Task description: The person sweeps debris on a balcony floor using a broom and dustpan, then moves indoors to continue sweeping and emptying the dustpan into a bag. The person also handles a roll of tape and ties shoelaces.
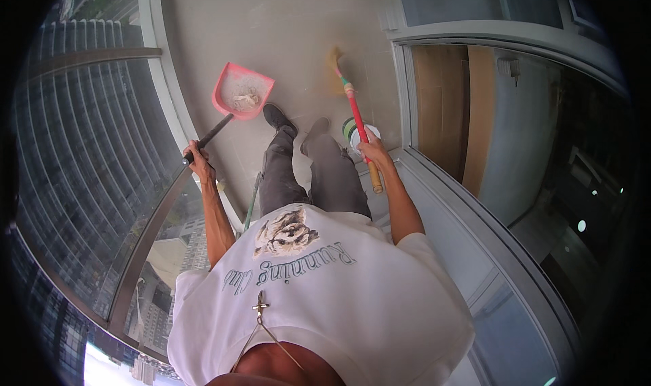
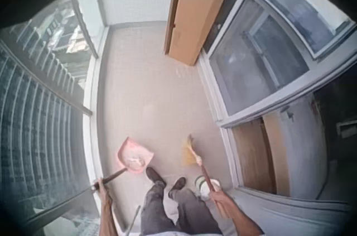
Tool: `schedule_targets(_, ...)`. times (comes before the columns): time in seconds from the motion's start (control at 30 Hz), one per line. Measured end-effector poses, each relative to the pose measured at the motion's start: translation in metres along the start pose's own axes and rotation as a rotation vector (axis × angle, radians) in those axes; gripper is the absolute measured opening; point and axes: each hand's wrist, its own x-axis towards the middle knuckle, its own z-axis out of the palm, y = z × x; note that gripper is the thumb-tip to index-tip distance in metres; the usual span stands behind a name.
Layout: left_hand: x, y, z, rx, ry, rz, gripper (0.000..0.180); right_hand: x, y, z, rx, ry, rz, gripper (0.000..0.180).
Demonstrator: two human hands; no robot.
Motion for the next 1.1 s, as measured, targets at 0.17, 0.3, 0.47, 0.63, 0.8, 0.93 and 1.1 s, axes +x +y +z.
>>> schedule_targets(0.17,-0.020,0.036,0.026,0.119,-0.186,0.060,0.028,-0.018,0.052,-0.025,0.625,-0.289,0.034,0.080)
schedule_targets(0.3,-0.055,0.071,0.033,0.240,-0.322,0.074,0.032,-0.059,0.090,-0.021,0.231,-0.199,-0.190,0.081)
schedule_targets(0.47,-0.097,0.123,0.068,0.312,-0.478,0.100,0.035,-0.081,0.142,-0.009,0.215,0.038,-0.252,0.080)
schedule_targets(0.63,-0.129,0.143,0.109,0.340,-0.574,0.119,0.042,-0.028,0.184,-0.027,0.486,0.018,-0.386,0.072)
schedule_targets(0.8,-0.183,0.176,0.131,0.222,-0.667,0.130,0.034,0.012,0.183,-0.046,0.890,-0.018,-0.394,0.036)
schedule_targets(0.93,-0.214,0.193,0.128,0.124,-0.643,0.160,0.038,0.014,0.175,-0.052,0.704,0.092,-0.346,0.029)
schedule_targets(1.1,-0.233,0.212,0.113,-0.052,-0.565,0.091,0.042,-0.006,0.173,-0.048,0.442,-0.012,-0.481,0.043)
